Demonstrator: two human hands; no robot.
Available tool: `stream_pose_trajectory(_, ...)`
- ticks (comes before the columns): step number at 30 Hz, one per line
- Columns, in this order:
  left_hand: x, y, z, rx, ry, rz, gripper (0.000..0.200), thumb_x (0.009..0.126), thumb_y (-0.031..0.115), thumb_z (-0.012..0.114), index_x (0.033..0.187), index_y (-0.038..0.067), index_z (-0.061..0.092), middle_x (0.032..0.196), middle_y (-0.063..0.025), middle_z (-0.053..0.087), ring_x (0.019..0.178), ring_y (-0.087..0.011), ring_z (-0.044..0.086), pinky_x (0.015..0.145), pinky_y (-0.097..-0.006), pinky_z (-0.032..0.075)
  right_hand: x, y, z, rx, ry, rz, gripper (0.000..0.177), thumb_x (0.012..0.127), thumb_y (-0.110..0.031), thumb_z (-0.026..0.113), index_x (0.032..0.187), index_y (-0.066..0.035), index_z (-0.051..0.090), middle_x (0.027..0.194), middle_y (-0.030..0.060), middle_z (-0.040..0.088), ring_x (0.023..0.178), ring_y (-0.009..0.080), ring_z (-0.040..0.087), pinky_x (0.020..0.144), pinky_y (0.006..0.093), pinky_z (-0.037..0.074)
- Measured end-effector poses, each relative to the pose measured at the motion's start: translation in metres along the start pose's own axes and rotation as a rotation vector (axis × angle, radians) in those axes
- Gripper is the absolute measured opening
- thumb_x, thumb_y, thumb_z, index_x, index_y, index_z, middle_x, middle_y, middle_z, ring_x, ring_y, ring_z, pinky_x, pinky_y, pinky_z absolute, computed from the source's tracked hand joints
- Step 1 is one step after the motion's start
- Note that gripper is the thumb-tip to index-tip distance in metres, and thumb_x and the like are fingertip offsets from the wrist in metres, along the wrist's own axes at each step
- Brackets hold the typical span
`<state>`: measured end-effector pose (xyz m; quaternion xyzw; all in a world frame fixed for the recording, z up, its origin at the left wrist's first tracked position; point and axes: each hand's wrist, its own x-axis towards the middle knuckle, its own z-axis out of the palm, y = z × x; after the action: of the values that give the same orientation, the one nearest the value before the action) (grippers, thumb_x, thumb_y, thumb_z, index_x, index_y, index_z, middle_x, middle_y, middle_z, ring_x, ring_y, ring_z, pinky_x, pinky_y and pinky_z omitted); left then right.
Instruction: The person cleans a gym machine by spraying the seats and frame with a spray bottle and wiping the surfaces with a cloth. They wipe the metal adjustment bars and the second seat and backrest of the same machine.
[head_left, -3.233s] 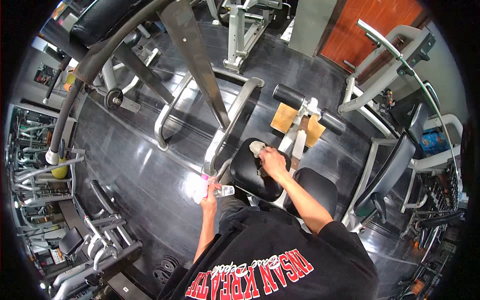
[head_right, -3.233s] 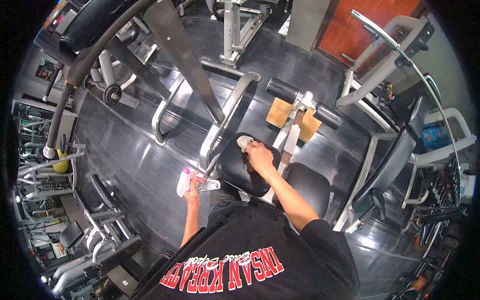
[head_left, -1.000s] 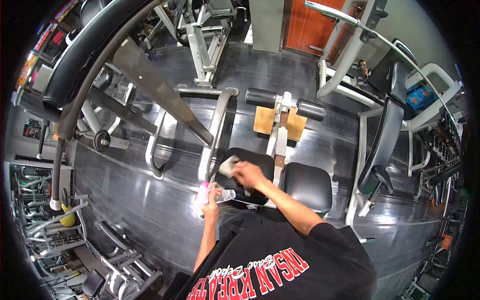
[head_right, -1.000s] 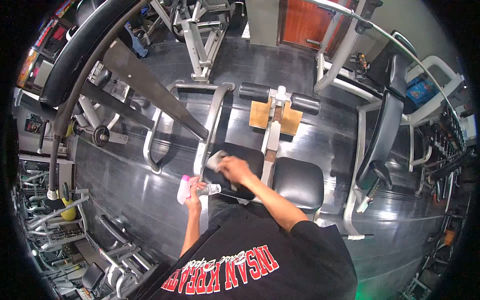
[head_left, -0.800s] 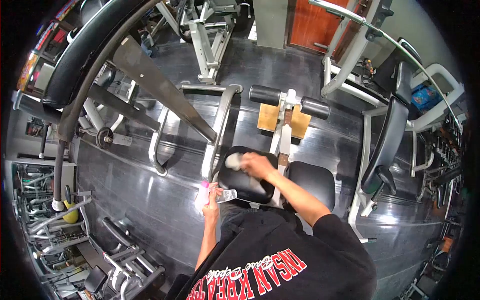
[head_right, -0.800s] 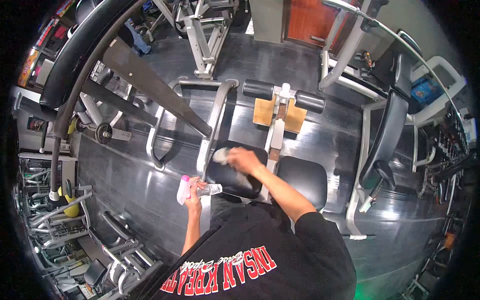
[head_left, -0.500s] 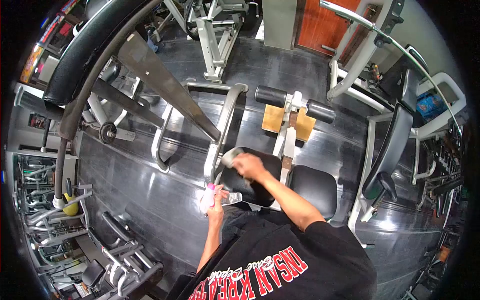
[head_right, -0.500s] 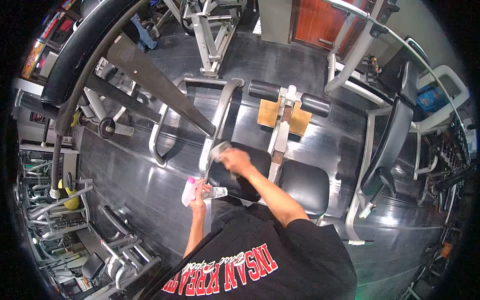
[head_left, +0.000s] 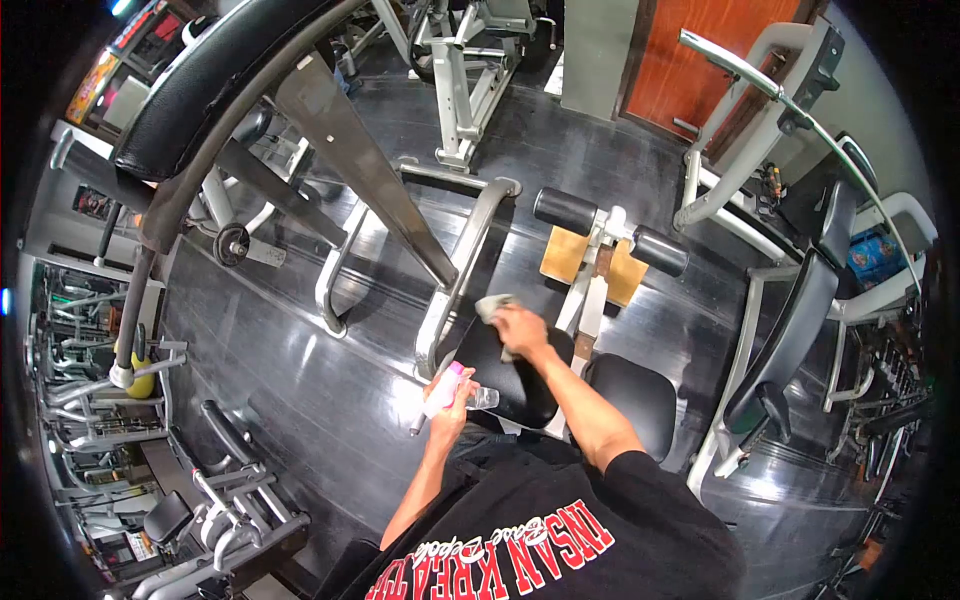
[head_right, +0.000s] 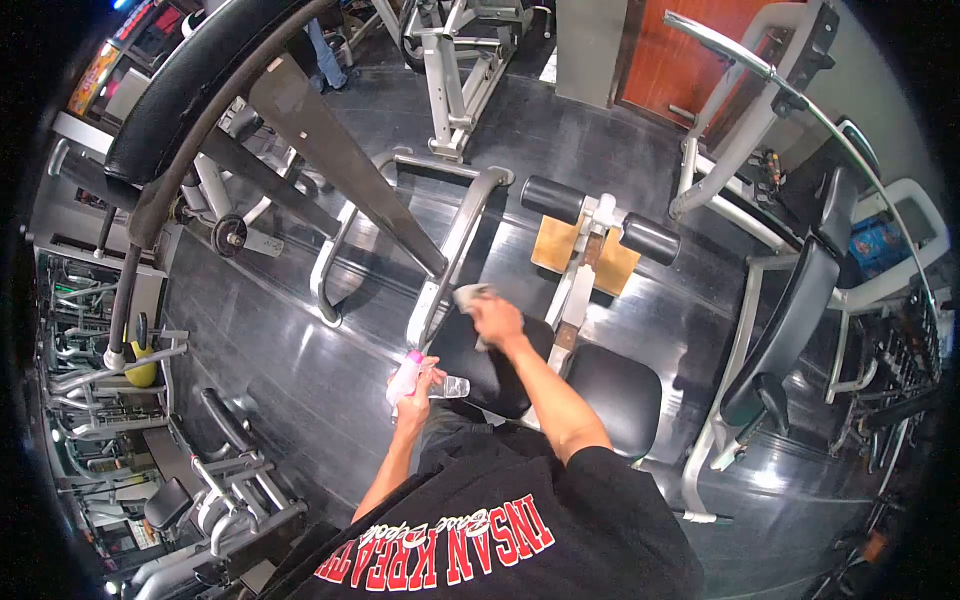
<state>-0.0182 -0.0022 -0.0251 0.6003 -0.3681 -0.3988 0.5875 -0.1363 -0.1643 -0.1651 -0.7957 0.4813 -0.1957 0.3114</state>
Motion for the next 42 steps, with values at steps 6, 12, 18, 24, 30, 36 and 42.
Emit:
stream_pose_trajectory(6,0.004,0.004,0.005,0.12,-0.066,0.1,0.016,0.087,0.004,0.061,0.101,-0.004,0.066,0.078,-0.0085,0.067,0.068,-0.0118,0.063,0.063,-0.0247,0.05,0.007,-0.05,0.01,0.051,-0.222,-0.32,0.019,0.086,-0.029,0.057,0.097,-0.017,0.067,0.1,0.0034,0.063,0.095,0.0262,0.06,0.076,0.041,0.052)
stream_pose_trajectory(12,0.0,-0.004,0.007,0.064,-0.06,0.078,0.018,0.088,0.004,0.061,0.1,-0.007,0.065,0.078,-0.0104,0.066,0.068,-0.0127,0.063,0.063,-0.0262,0.051,0.008,-0.005,-0.014,-0.014,-0.013,0.178,0.019,0.087,-0.027,0.056,0.097,-0.013,0.064,0.104,0.0106,0.064,0.094,0.0351,0.063,0.078,0.0479,0.052)
stream_pose_trajectory(18,0.01,0.003,0.017,0.112,-0.072,0.025,0.015,0.087,0.005,0.062,0.098,-0.005,0.066,0.077,-0.0064,0.066,0.068,-0.0088,0.061,0.062,-0.0223,0.049,-0.065,0.029,-0.047,-0.15,0.132,0.305,0.019,0.086,-0.025,0.059,0.096,-0.009,0.061,0.097,0.0146,0.062,0.087,0.0362,0.062,0.071,0.0482,0.05)
stream_pose_trajectory(24,0.023,-0.01,0.026,0.149,-0.15,0.044,0.014,0.086,0.005,0.063,0.098,-0.002,0.065,0.077,-0.003,0.064,0.068,-0.0073,0.06,0.06,-0.0211,0.047,-0.143,0.013,-0.077,-0.066,0.106,0.218,0.019,0.086,-0.023,0.059,0.096,-0.007,0.06,0.097,0.016,0.061,0.086,0.0372,0.062,0.071,0.0463,0.051)
stream_pose_trajectory(30,0.022,-0.044,0.033,0.093,-0.034,0.084,0.014,0.084,0.004,0.065,0.097,-0.001,0.065,0.075,-0.0027,0.064,0.063,-0.0063,0.056,0.056,-0.0221,0.044,-0.146,0.013,-0.108,0.481,0.031,0.208,0.034,0.083,-0.029,0.066,0.099,-0.001,0.057,0.09,0.0172,0.062,0.079,0.0276,0.062,0.071,0.0361,0.046)
stream_pose_trajectory(36,0.026,-0.015,0.04,0.357,-0.148,0.294,0.02,0.08,0.004,0.067,0.1,0.0,0.064,0.07,-0.0049,0.06,0.058,-0.0082,0.052,0.053,-0.0243,0.042,-0.114,-0.008,-0.085,0.392,0.093,0.294,0.047,0.084,-0.032,0.065,0.117,-0.002,0.049,0.104,0.0214,0.062,0.1,0.038,0.06,0.084,0.0434,0.047)
stream_pose_trajectory(42,0.021,-0.009,0.042,0.305,-0.074,0.322,0.025,0.082,0.009,0.068,0.104,0.001,0.062,0.067,-0.0024,0.059,0.057,-0.0074,0.051,0.053,-0.0239,0.042,-0.118,-0.016,-0.062,-0.094,0.209,0.123,0.053,0.083,-0.034,0.065,0.12,0.0,0.05,0.13,0.0218,0.045,0.114,0.0368,0.048,0.093,0.0431,0.042)
